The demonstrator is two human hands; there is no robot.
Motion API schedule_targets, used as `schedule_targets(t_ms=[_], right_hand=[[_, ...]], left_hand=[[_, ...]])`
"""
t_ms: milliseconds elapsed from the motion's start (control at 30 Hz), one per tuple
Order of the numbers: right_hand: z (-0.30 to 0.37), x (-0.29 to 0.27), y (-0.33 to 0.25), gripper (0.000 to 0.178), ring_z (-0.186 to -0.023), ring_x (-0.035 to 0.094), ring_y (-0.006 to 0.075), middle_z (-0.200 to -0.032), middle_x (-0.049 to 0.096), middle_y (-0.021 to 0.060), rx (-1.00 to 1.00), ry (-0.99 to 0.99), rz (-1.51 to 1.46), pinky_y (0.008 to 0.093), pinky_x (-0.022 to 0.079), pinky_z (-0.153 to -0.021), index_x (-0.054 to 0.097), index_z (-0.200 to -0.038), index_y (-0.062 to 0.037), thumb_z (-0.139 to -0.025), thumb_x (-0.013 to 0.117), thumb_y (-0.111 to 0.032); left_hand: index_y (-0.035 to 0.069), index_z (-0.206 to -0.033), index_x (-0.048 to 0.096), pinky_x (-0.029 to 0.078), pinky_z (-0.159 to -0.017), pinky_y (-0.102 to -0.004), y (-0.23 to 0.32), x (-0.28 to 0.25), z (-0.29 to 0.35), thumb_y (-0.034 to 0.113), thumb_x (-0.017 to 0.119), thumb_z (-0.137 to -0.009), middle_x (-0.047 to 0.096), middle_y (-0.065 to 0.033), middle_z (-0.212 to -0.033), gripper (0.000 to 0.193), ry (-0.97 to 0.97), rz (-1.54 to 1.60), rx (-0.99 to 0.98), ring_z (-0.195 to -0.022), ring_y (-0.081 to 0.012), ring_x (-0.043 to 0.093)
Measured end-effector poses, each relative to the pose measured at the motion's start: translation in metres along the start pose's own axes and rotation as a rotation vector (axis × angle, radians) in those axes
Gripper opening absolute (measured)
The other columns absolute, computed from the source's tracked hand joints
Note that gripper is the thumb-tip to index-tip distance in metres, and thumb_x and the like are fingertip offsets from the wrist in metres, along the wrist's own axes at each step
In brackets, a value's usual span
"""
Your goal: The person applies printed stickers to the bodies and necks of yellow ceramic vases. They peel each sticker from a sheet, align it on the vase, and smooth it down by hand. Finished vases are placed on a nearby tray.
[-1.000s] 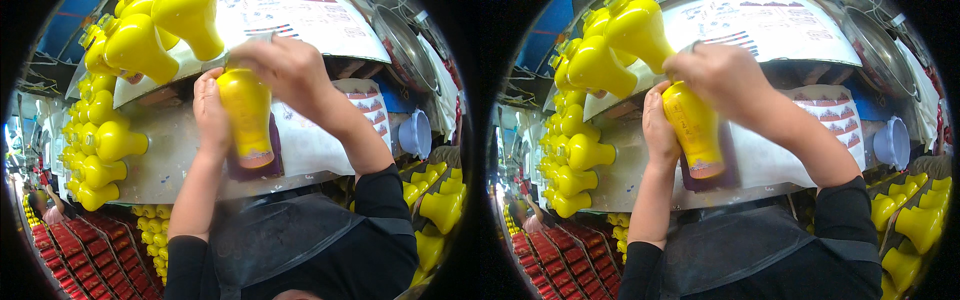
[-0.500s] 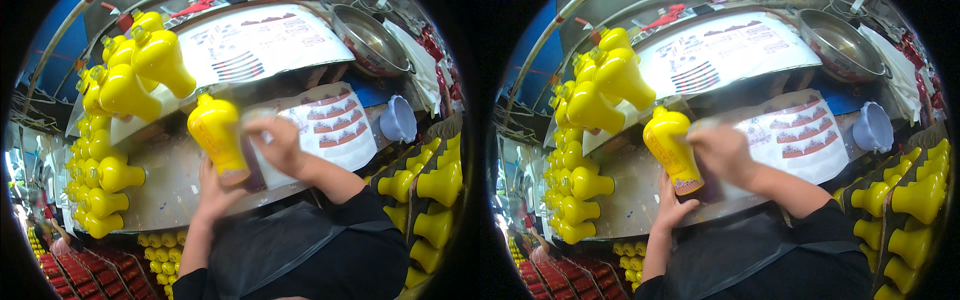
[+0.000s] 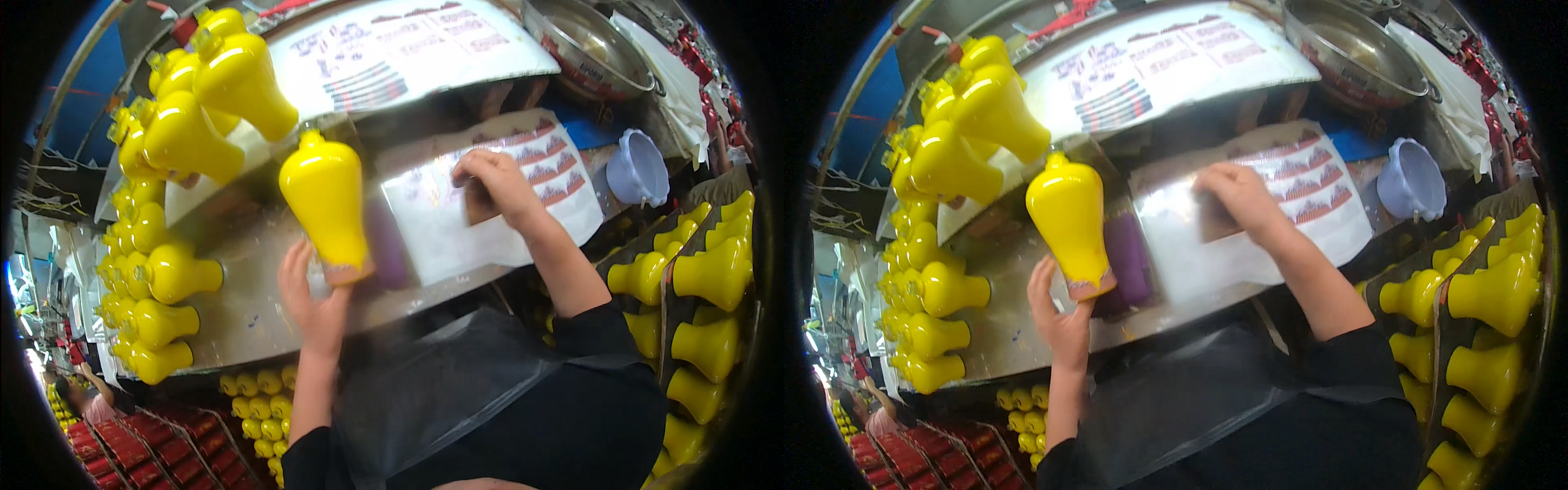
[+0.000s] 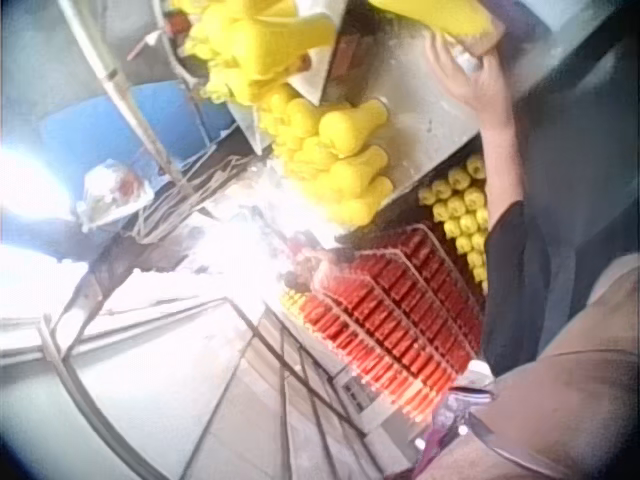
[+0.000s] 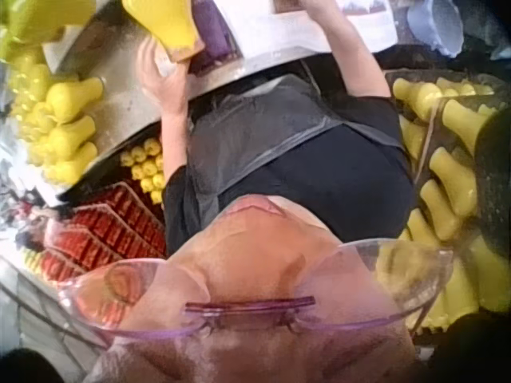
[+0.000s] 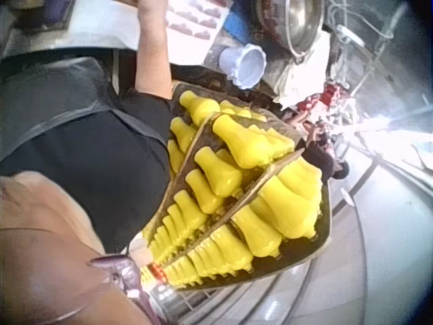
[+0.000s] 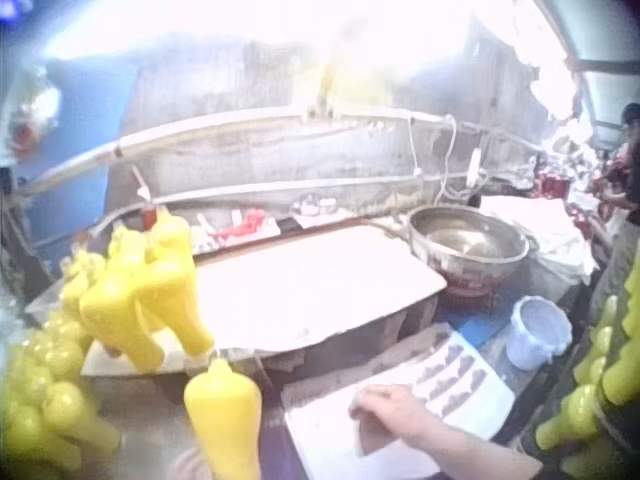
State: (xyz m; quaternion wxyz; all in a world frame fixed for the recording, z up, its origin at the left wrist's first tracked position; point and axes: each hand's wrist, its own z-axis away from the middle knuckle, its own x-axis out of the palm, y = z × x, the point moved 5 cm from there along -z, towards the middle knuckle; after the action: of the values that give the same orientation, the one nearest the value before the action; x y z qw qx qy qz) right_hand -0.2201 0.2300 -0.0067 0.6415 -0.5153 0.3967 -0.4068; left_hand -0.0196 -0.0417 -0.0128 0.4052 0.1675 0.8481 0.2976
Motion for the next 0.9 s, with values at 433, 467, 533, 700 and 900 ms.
schedule_targets(t_ms=[433, 467, 533, 700, 900], right_hand=[[0.027, 0.0, 0.038, 0.034, -0.083, 0.069, 0.0393, -0.094, 0.065, 0.0203, -0.361, 0.206, 1.08, 0.0463, 0.057, -0.073, 0.066, -0.126, -0.0043, -0.094, 0.062, -0.013], [0.023, 0.002, 0.038, 0.034, -0.082, 0.069, 0.0391, -0.095, 0.065, 0.0203, -0.334, 0.175, 1.127, 0.046, 0.057, -0.072, 0.066, -0.126, -0.0035, -0.094, 0.06, -0.012], [0.02, 0.006, 0.036, 0.034, -0.079, 0.069, 0.0387, -0.095, 0.065, 0.0204, -0.358, 0.13, 1.198, 0.0454, 0.057, -0.069, 0.065, -0.127, -0.002, -0.094, 0.058, -0.009], [0.05, 0.013, 0.04, 0.035, -0.073, 0.07, 0.0367, -0.097, 0.065, 0.0192, -0.247, -0.04, 1.452, 0.0445, 0.058, -0.064, 0.062, -0.128, -0.0006, -0.094, 0.056, -0.007], [0.039, 0.0, 0.035, 0.025, -0.073, 0.07, 0.0363, -0.094, 0.066, 0.0196, -0.342, 0.065, 1.376, 0.0454, 0.057, -0.064, 0.066, -0.116, -0.0023, -0.095, 0.055, -0.01]], left_hand=[[0.002, -0.157, 0.038, 0.043, -0.112, -0.0392, -0.012, 0.02, 0.001, 0.014, 0.085, -0.086, 0.056, -0.0116, -0.143, 0.085, -0.093, 0.339, -0.139, -0.129, -0.0251, 0.058], [0.002, -0.157, 0.038, 0.043, -0.112, -0.0392, -0.012, 0.023, 0.001, 0.014, 0.085, -0.087, 0.056, -0.012, -0.144, 0.085, -0.119, 0.314, -0.134, -0.13, -0.025, 0.057], [0.002, -0.157, 0.037, 0.043, -0.112, -0.0393, -0.013, 0.028, 0.001, 0.014, 0.084, -0.087, 0.056, -0.0127, -0.144, 0.086, -0.168, 0.266, -0.12, -0.13, -0.0249, 0.057], [0.001, -0.157, 0.037, 0.045, -0.11, -0.0393, -0.016, 0.033, 0.004, 0.012, 0.084, -0.085, 0.059, -0.0155, -0.14, 0.086, -0.17, 0.322, -0.144, -0.127, -0.026, 0.059], [0.004, -0.161, 0.031, 0.044, -0.11, -0.0386, -0.018, 0.037, 0.005, 0.012, 0.083, -0.087, 0.056, -0.0147, -0.144, 0.09, -0.196, 0.349, -0.16, -0.128, -0.0249, 0.058]])
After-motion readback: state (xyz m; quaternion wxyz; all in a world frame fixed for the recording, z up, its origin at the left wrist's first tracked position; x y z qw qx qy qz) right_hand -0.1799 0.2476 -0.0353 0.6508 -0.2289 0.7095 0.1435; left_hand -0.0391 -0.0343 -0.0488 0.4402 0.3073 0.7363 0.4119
